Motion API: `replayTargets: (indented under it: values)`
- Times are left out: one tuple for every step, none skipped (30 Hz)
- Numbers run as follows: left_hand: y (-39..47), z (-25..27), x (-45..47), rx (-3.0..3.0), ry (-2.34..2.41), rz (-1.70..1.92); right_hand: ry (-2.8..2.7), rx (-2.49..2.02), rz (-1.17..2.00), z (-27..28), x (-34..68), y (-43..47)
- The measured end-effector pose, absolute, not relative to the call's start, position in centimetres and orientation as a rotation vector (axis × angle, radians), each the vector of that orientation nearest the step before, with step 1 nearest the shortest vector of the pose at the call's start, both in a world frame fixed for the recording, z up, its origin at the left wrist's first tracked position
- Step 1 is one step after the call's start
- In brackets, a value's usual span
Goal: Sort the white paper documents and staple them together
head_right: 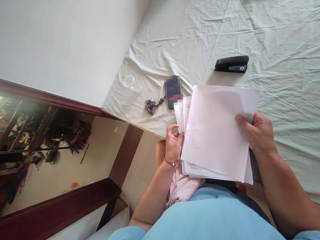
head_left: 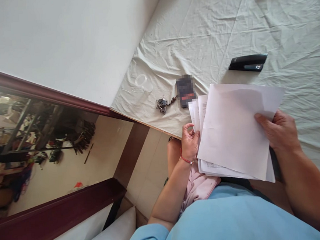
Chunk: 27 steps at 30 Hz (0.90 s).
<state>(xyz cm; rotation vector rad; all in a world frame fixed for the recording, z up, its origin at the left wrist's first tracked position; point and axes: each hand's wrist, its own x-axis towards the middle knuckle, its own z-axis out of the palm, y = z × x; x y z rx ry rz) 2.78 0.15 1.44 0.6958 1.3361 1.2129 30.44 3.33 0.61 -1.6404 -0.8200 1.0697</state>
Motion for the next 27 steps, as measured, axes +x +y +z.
replayTargets:
  values:
    - [0.2,1.3,2.7,0.721,1.346,1.205,-0.815,-1.645,1.071,0.7,30.4,3.3]
    - [0.2,1.2,2.6,0.754,1.36,1.196,-0.812,-1.652,1.071,0.8,30.4,3.3]
    - [0.2,1.0,2.5,0.787,1.373,1.186,-0.809,-1.659,1.072,0.9,30.4,3.3]
    - [0.3,0.9,2.4,0.811,1.382,1.178,-0.811,-1.665,1.069,1.0,30.4,3.3]
    - [0.3,0.8,2.3,0.823,1.387,1.172,-0.811,-1.668,1.065,1.1,30.3,3.4]
    - [0.3,0.6,2.2,0.823,1.388,1.166,-0.809,-1.666,1.062,1.2,30.3,3.4]
    - [0.4,0.5,2.2,0.816,1.387,1.157,-0.801,-1.658,1.058,1.3,30.2,3.4]
    - [0.4,0.5,2.1,0.81,1.389,1.15,-0.785,-1.648,1.059,1.4,30.1,3.5]
    - [0.4,0.5,2.1,0.808,1.393,1.144,-0.771,-1.638,1.058,1.5,30.0,3.5]
    - [0.4,0.5,2.1,0.809,1.399,1.138,-0.76,-1.633,1.054,1.5,29.9,3.5]
    - [0.4,0.5,2.1,0.811,1.403,1.133,-0.757,-1.632,1.051,1.5,29.9,3.5]
    - [0.4,0.5,2.1,0.811,1.407,1.129,-0.755,-1.633,1.05,1.5,29.8,3.5]
    - [0.4,0.6,2.1,0.808,1.409,1.127,-0.755,-1.634,1.048,1.5,29.9,3.5]
    - [0.4,0.6,2.1,0.803,1.41,1.126,-0.756,-1.633,1.044,1.4,29.9,3.5]
    - [0.4,0.6,2.1,0.797,1.408,1.126,-0.755,-1.628,1.04,1.3,29.9,3.5]
    - [0.4,0.6,2.2,0.79,1.406,1.127,-0.749,-1.621,1.035,1.3,30.0,3.5]
    - [0.3,0.6,2.2,0.782,1.403,1.127,-0.743,-1.615,1.027,1.3,30.0,3.5]
    - [0.3,0.6,2.2,0.775,1.401,1.125,-0.733,-1.611,1.019,1.4,30.0,3.5]
    - [0.3,0.6,2.2,0.771,1.399,1.122,-0.722,-1.608,1.013,1.5,29.9,3.6]
    - [0.3,0.6,2.2,0.771,1.4,1.12,-0.706,-1.602,1.009,1.6,29.9,3.6]
    - [0.3,0.7,2.1,0.777,1.404,1.122,-0.678,-1.595,1.008,1.9,29.9,3.7]
    - [0.3,0.8,2.1,0.789,1.409,1.13,-0.641,-1.587,1.011,2.2,29.9,3.7]
    - [0.3,0.9,2.1,0.803,1.415,1.14,-0.6,-1.58,1.016,2.5,29.9,3.8]
    - [0.3,1.0,2.1,0.817,1.418,1.145,-0.559,-1.576,1.021,2.8,30.0,3.8]
    - [0.3,1.1,2.0,0.827,1.417,1.142,-0.523,-1.574,1.029,3.1,30.1,3.9]
    - [0.3,1.2,2.0,0.827,1.415,1.131,-0.49,-1.573,1.037,3.3,30.3,3.9]
    - [0.3,1.3,2.0,0.819,1.41,1.114,-0.465,-1.572,1.051,3.4,30.5,4.0]
